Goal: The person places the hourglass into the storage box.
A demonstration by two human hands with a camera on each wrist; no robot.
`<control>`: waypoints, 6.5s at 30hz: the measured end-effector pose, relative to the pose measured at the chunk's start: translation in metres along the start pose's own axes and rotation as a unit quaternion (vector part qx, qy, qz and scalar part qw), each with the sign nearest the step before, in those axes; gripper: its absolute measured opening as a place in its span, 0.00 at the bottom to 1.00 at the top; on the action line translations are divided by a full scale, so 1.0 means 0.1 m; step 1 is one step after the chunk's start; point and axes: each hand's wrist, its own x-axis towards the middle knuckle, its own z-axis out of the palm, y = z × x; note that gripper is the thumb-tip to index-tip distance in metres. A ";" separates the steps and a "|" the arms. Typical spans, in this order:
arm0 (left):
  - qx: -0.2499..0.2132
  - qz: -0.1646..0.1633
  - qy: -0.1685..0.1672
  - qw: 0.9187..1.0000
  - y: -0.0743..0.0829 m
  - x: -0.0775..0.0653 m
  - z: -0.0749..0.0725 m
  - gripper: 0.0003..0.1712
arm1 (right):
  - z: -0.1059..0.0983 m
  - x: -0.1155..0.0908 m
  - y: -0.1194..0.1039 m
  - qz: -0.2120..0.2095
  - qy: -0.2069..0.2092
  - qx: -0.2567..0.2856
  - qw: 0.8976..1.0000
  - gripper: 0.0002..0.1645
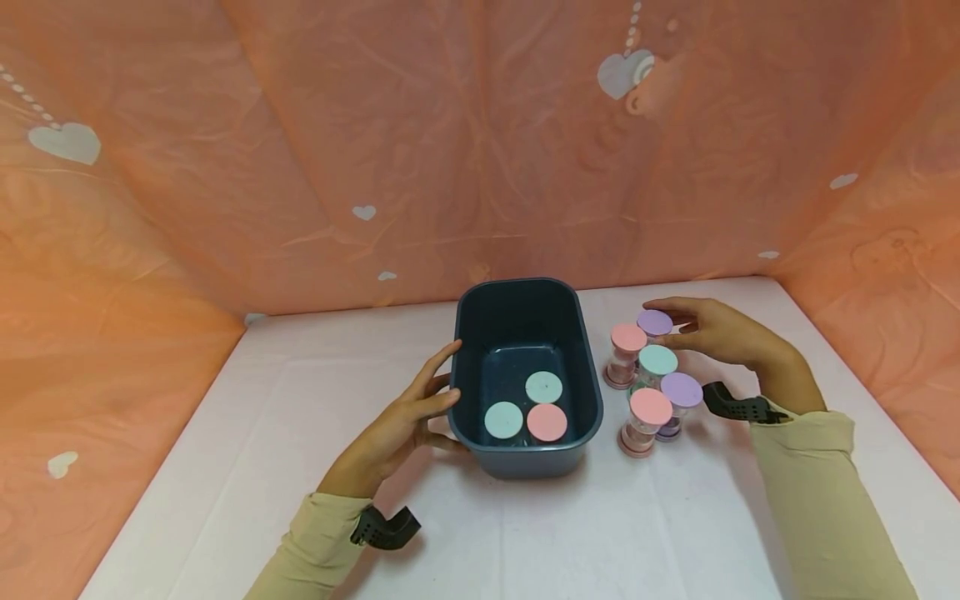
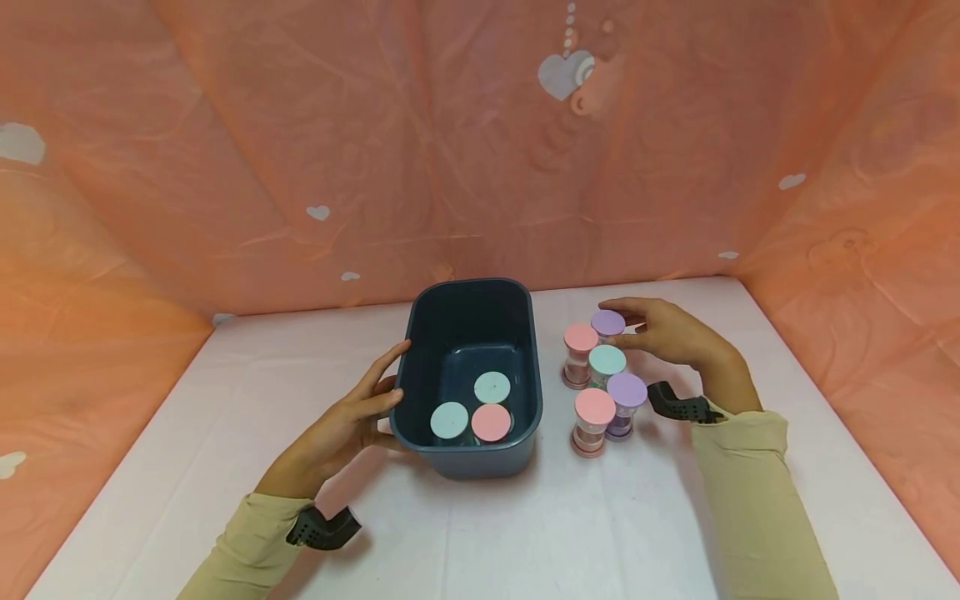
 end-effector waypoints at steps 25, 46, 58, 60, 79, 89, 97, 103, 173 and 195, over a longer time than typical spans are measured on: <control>-0.009 -0.001 0.002 1.000 0.01 0.00 0.01 0.37 | -0.07 -0.03 -0.07 0.012 0.061 0.010 0.998 0.31; -0.005 0.000 0.003 1.000 0.01 0.02 0.02 0.37 | -0.24 -0.20 -0.34 -0.001 0.178 0.004 0.984 0.31; -0.001 0.002 0.003 1.000 0.04 0.03 0.04 0.37 | -0.22 -0.19 -0.46 -0.036 0.161 0.053 0.985 0.28; 0.000 0.001 0.003 1.000 0.04 0.03 0.04 0.37 | -0.21 -0.18 -0.46 -0.039 0.154 0.063 0.985 0.28; -0.002 0.000 0.004 1.000 0.03 0.03 0.02 0.37 | -0.13 -0.14 -0.62 0.007 0.143 0.080 0.986 0.29; -0.007 -0.001 0.001 1.000 0.03 0.04 0.03 0.36 | -0.07 -0.15 -0.77 -0.044 0.149 0.109 0.982 0.30; -0.003 -0.002 0.008 1.000 0.04 0.02 0.04 0.36 | -0.05 -0.16 -0.87 -0.103 0.161 0.137 0.972 0.30; -0.008 -0.002 0.006 1.000 0.05 0.03 0.05 0.36 | 0.00 -0.16 -0.94 -0.132 0.160 0.153 0.966 0.29; -0.002 -0.003 0.007 1.000 0.04 0.02 0.02 0.37 | 1.01 0.21 -1.55 -0.127 -0.013 -0.133 0.983 0.30; 0.004 0.000 0.005 1.000 0.04 0.03 0.03 0.36 | 1.02 0.21 -1.58 -0.104 -0.016 -0.141 0.984 0.26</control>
